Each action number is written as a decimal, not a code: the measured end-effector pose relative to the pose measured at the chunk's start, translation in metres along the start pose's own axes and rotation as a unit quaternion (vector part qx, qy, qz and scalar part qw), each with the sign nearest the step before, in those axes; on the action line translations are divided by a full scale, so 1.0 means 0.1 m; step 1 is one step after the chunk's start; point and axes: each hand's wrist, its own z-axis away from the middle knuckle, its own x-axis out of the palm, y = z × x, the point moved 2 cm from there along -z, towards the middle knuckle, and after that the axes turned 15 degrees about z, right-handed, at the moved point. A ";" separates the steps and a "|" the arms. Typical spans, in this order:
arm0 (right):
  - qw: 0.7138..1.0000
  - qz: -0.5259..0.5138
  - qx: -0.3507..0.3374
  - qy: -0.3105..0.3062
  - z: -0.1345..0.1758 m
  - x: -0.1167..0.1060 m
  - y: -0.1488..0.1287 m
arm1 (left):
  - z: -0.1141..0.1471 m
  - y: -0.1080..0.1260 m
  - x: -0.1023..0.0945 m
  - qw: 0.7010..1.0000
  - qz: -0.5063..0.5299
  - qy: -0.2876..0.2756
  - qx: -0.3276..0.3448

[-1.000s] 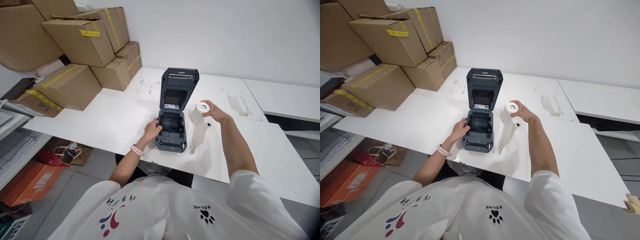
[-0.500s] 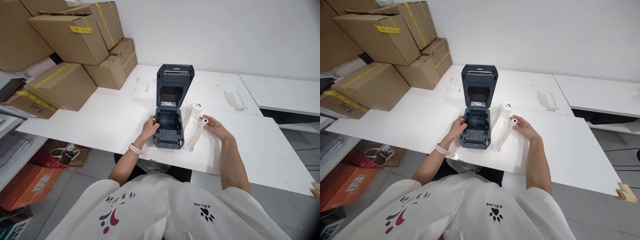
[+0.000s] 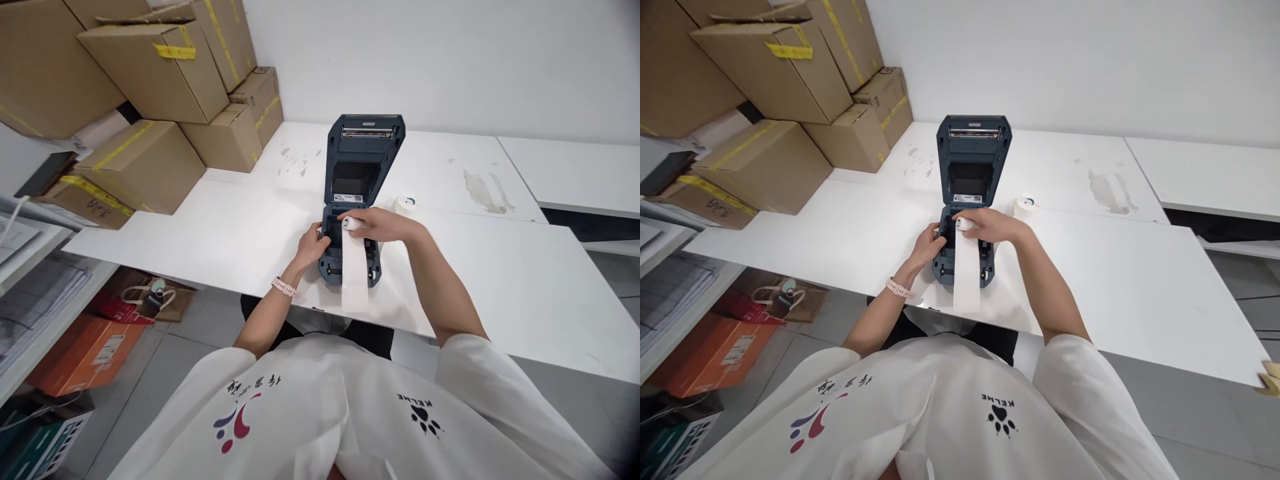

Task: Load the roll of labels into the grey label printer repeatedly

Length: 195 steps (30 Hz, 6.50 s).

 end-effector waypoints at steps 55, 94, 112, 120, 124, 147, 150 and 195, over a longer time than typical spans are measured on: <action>0.896 -0.234 0.097 0.364 0.49 0.31 -0.10 | 1.10 0.07 -0.12 0.965 0.252 0.046 -0.051; 0.833 -0.411 0.235 0.286 0.78 1.54 -0.32 | 1.37 -0.01 0.42 0.922 0.313 -0.104 -0.201; 0.927 0.105 0.100 0.346 0.70 0.74 -0.88 | 1.18 0.08 -0.43 1.000 0.010 0.015 -0.022; 0.858 -0.096 0.219 0.454 0.96 1.14 -0.75 | 1.17 0.14 -0.01 0.990 0.133 -0.026 0.034; 0.849 -0.195 0.245 0.425 1.08 1.28 -0.65 | 1.12 0.24 -0.01 0.989 0.124 -0.018 0.075; 0.947 0.305 0.094 -0.032 -0.20 0.20 -0.21 | 0.12 0.24 0.11 0.996 -0.083 0.024 0.033; 0.938 0.323 0.052 -0.113 -0.40 0.34 -0.23 | 0.10 0.20 0.11 0.992 -0.117 0.029 0.045; 0.878 -0.374 0.212 0.211 0.40 0.04 1.65 | 0.18 0.25 0.11 0.996 -0.060 0.054 0.042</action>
